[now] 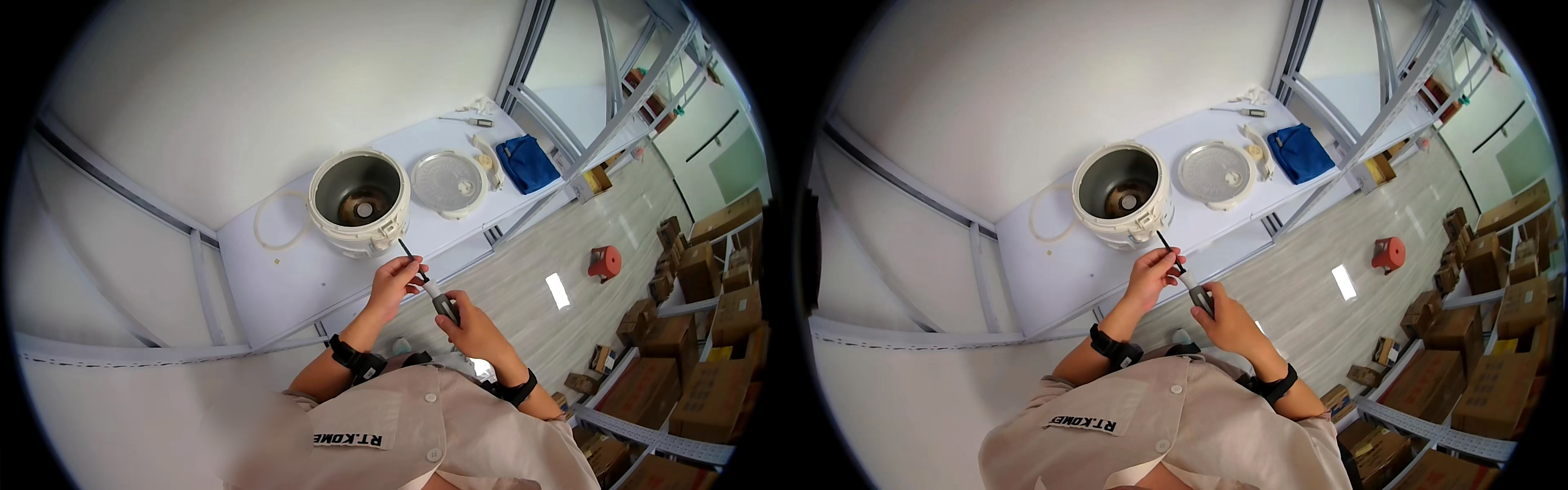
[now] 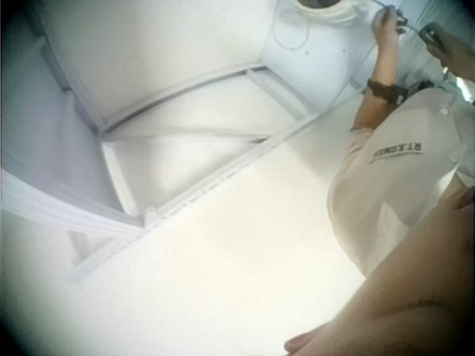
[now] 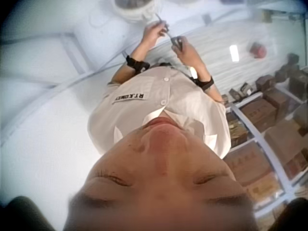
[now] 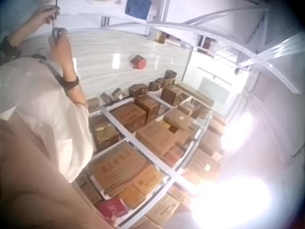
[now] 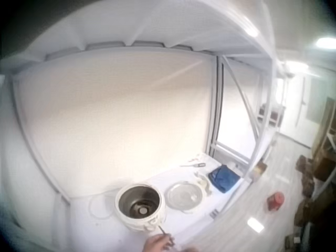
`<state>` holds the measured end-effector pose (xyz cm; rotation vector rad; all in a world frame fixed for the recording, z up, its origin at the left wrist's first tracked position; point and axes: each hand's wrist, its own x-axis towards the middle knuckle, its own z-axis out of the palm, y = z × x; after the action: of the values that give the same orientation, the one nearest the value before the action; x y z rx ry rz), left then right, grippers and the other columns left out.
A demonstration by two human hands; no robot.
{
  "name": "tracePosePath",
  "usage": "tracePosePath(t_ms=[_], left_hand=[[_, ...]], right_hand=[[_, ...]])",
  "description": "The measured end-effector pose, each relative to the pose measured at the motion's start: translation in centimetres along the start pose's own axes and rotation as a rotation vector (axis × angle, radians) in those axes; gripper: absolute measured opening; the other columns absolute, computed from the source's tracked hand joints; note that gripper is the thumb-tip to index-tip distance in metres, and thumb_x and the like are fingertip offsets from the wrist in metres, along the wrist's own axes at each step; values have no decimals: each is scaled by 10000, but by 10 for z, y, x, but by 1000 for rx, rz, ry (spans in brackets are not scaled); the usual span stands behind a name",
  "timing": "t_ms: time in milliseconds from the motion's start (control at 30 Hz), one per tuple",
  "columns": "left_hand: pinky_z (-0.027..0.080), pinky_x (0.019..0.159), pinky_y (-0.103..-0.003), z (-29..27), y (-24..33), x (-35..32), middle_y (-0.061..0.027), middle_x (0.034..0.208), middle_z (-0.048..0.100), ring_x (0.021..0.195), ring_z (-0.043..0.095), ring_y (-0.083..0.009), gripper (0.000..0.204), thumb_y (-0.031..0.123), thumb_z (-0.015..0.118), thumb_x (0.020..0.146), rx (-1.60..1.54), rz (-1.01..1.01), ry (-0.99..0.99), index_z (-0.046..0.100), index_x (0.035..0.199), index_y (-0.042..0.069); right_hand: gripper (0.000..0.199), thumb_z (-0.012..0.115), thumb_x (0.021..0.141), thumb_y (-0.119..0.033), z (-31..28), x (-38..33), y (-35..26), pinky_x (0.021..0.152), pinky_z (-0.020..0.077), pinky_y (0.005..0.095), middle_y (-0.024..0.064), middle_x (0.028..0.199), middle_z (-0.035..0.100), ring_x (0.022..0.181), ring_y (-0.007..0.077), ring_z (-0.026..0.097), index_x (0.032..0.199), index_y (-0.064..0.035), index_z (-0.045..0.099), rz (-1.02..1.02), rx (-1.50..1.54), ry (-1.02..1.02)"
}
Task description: The person uses a screwdriver to attach a white plastic bracket to the side of a white cylindrical appliance, then places a perforated metal lid on top and tightens a central knob. The person handles the bracket, lid, and knob in sequence on a white workbench.
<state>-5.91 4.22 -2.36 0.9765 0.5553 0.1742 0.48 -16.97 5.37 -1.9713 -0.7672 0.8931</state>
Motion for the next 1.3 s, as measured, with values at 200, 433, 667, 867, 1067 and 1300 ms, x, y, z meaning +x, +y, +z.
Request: tracePosePath(t_ms=[200,433,667,867,1067,1300], left_hand=[[535,709,-257,1,5,0,-74,1099,764,834,675,-107,236,173,651,1038,119,148,-90,694,1212,19],[536,734,-251,8,28,-4,-76,1091,775,853,671,-89,243,159,665,1031,212,300,-227,693,1217,6],[536,753,-265,14,28,17,-64,1129,757,908,668,-97,248,164,659,1035,245,264,-279,685,1243,32],[534,774,-305,39,21,52,-83,1158,705,904,655,-148,331,280,619,1052,62,-12,-115,644,1272,33],[533,745,-311,69,4,116,-90,1158,637,885,635,-164,529,312,694,994,118,-46,280,493,1405,46],[537,671,-342,97,0,181,-100,1181,543,857,587,-169,815,297,820,869,146,-17,755,340,1473,36]], right_hand=[[568,743,928,-246,-19,0,-11,720,522,425,186,850,686,789,359,687,1390,-38,486,-25,-47,0],[411,735,870,-202,-30,13,-4,703,505,422,161,820,656,747,339,641,1209,-11,601,-115,-168,-11],[294,715,835,-149,-47,30,7,677,475,404,127,759,595,691,277,572,1057,5,598,-62,-190,20],[276,735,833,-177,-87,50,40,640,462,413,142,718,587,672,279,575,995,6,607,-28,2,194],[283,821,876,-230,-152,89,55,593,410,333,24,666,519,633,134,472,910,-17,638,-71,30,169],[323,821,875,-291,-241,144,65,601,465,374,115,666,623,596,224,550,944,-3,691,-168,-75,51]])
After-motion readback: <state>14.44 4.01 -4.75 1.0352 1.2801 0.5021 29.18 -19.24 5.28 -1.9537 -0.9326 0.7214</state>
